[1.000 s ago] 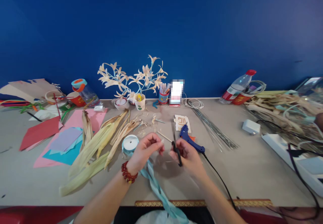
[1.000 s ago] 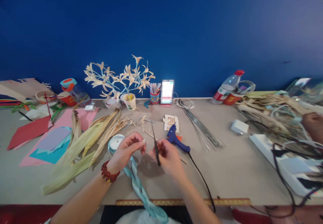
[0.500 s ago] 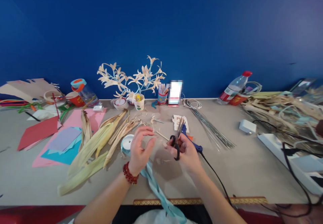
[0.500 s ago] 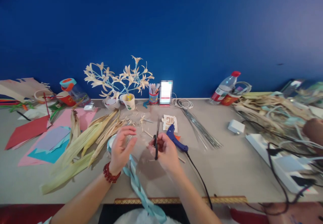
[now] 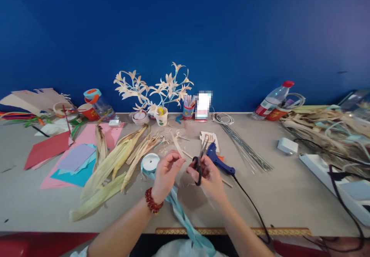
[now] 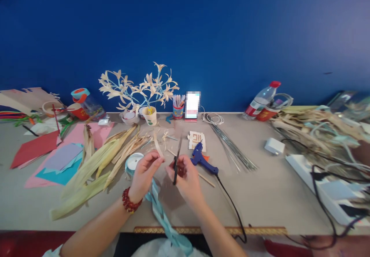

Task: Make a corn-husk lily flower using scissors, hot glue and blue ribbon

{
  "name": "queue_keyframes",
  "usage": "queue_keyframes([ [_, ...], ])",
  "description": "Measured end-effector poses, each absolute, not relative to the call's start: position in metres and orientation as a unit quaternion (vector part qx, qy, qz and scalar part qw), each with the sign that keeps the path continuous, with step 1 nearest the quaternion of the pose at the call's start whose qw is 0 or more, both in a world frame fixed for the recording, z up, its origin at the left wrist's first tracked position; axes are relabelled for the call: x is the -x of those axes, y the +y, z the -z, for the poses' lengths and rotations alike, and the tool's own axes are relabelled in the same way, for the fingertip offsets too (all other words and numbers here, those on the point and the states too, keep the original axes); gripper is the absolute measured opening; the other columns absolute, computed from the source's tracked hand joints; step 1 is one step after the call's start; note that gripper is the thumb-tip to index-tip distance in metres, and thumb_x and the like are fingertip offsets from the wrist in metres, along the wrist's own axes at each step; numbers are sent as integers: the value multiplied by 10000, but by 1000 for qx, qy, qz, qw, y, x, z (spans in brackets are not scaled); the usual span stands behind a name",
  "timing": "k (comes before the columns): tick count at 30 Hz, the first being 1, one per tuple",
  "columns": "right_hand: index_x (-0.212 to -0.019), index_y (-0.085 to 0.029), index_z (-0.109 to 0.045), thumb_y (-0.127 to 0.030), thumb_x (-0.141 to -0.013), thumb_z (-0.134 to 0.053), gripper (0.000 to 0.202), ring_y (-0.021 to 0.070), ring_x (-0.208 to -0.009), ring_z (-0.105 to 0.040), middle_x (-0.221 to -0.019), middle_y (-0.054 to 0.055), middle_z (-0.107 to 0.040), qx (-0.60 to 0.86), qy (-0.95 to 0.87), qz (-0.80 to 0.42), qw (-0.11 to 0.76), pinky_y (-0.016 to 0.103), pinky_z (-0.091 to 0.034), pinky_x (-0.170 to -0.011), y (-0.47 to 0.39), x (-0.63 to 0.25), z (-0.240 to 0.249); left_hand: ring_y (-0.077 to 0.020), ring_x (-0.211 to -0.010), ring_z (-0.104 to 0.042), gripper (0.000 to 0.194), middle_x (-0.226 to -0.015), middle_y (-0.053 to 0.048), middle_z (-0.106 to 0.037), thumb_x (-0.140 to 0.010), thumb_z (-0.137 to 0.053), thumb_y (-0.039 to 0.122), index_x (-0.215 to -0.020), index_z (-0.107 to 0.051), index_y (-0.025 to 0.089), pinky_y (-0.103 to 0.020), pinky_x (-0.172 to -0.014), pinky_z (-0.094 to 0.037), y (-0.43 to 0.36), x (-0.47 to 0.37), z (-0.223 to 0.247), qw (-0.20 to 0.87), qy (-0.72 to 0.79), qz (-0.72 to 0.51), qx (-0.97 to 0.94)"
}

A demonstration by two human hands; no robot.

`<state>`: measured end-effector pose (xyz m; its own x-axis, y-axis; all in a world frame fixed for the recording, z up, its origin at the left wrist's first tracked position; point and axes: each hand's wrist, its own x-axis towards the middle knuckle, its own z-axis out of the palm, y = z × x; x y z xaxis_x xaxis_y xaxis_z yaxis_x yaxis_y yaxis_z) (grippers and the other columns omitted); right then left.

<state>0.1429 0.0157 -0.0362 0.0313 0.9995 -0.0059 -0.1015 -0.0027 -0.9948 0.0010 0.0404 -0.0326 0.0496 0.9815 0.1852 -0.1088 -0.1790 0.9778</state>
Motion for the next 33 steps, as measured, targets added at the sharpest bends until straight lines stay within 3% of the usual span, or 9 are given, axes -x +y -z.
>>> queue_keyframes([
  [5, -753, -204, -439, -592, -718, -698, 467, 109, -556, -460, -631, -47, -470, 481, -527, -584, 386, 233, -338, -521, 1, -163, 46, -127, -731, -519, 170, -755, 5, -574, -858, -603, 331, -789, -599, 175, -232, -702, -414, 41, 1, 31, 539, 406, -528, -516],
  [10, -742, -208, -416, -644, -698, -686, 515, 108, -542, -445, -608, -49, -463, 477, -531, -605, 351, 231, -306, -504, -3, -165, 51, -124, -722, -548, 158, -732, 6, -592, -876, -581, 311, -796, -573, 174, -239, -718, -427, 40, 1, 29, 548, 403, -513, -523],
  [22, -740, -203, -440, -565, -706, -728, 463, 95, -530, -425, -602, -58, -455, 472, -502, -619, 378, 219, -302, -497, 2, -162, 57, -122, -697, -552, 183, -709, 2, -593, -906, -531, 312, -786, -538, 174, -237, -694, -423, 41, 3, 31, 541, 409, -487, -551],
  [28, -827, -204, -532, -367, -672, -805, 354, 118, -675, -524, -792, -6, -610, 441, -428, -572, 543, 218, -397, -581, 23, -159, 46, -123, -691, -536, 187, -711, 2, -577, -901, -524, 288, -759, -553, 169, -230, -674, -409, 40, 2, 30, 490, 397, -431, -645],
  [33, -831, -208, -547, -189, -608, -820, 353, 100, -666, -541, -775, -34, -610, 419, -400, -564, 589, 195, -418, -593, 35, -154, 38, -126, -681, -533, 160, -708, -1, -585, -885, -528, 241, -751, -572, 165, -227, -655, -399, 39, 2, 28, 450, 400, -374, -705],
])
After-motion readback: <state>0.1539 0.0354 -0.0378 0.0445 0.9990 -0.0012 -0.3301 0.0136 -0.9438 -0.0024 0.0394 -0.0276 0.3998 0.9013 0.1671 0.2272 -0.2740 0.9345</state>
